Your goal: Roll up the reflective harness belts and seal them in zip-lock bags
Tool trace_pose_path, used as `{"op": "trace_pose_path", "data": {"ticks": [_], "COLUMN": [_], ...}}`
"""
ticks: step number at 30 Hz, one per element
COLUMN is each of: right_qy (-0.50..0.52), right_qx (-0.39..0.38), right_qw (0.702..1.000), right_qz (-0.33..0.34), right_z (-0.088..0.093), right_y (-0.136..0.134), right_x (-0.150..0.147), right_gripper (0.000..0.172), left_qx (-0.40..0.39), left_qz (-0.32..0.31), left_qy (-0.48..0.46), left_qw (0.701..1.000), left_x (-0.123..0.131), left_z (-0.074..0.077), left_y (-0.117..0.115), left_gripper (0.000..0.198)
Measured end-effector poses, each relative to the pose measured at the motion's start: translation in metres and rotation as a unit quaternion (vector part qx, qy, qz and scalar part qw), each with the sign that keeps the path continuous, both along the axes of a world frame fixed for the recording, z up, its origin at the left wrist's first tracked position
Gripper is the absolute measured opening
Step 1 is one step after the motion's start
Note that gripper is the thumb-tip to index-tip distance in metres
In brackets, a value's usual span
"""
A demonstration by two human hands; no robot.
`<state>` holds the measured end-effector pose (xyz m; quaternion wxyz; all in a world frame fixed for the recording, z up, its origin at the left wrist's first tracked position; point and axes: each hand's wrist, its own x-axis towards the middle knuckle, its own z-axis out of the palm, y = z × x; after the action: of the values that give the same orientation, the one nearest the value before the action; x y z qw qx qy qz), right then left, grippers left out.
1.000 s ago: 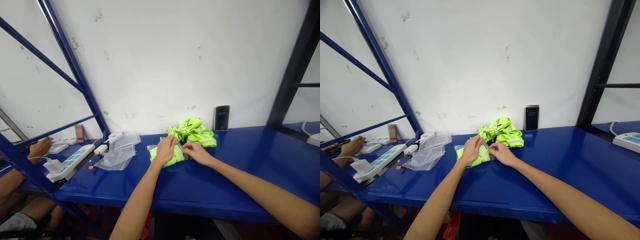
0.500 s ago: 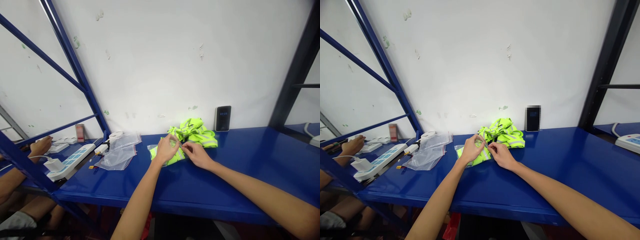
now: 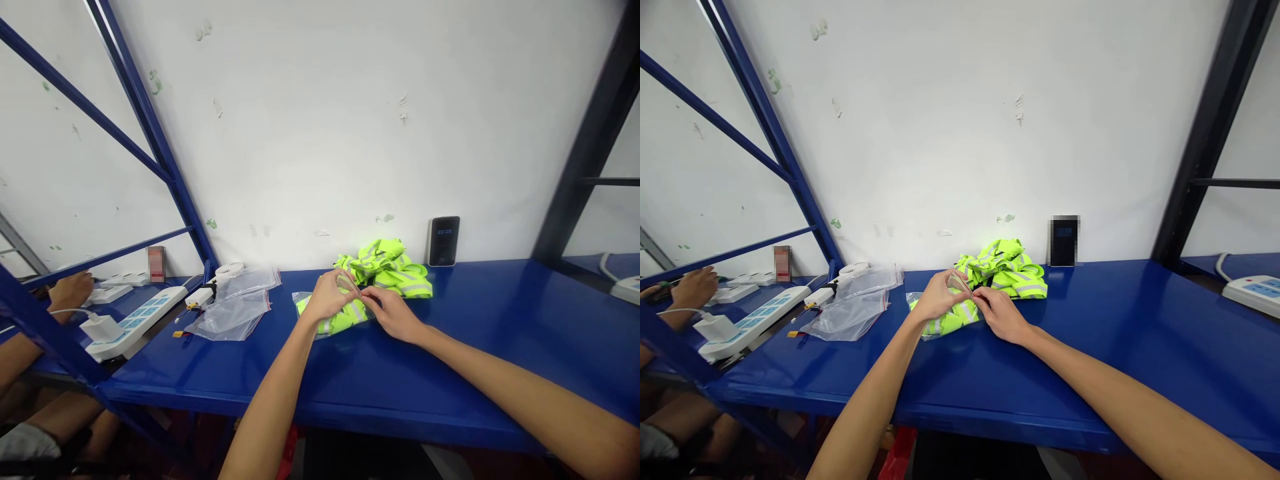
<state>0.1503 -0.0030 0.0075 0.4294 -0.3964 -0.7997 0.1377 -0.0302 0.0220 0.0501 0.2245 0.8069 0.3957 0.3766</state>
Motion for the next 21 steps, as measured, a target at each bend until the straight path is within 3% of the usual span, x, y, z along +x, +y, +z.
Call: {"op": "trace_pose_path", "data": {"ticks": [3,9,16,21], "right_qy": [0.043,0.108,0.112,0.095], "right_qx": [-0.041,-0.248,-0.258,-0.223], "right_qw": [0.998,0.961,0.956,0.966], "right_qz": [0.005,0.053,0.088,0.091], "right_z": [0.000,0.000,-0.001,-0.006], "right_y": [0.003,0.009,0.006,0.009], "right_x": [0.000,0.009,0.011,0.008], "right_gripper": [0.025,0.025,0.032,0.029], "left_qx": [0.007,0.045,0.028,0.017], "left_qz": [0.014,0.114,0.082,0.050], "left_qy": [0.001,0.030,0.023,0.009], "left_qw": [1.000,0.992,0.996,0.999], "left_x": [0.001,-0.001,-0.001,0.001], "left_z": [0.001,0.001,0.002,0.000], "left_y": [-0.003,-0.003,-0.005,-0.005], "left_gripper": [0.033,0.034,0.036,0.040]}}
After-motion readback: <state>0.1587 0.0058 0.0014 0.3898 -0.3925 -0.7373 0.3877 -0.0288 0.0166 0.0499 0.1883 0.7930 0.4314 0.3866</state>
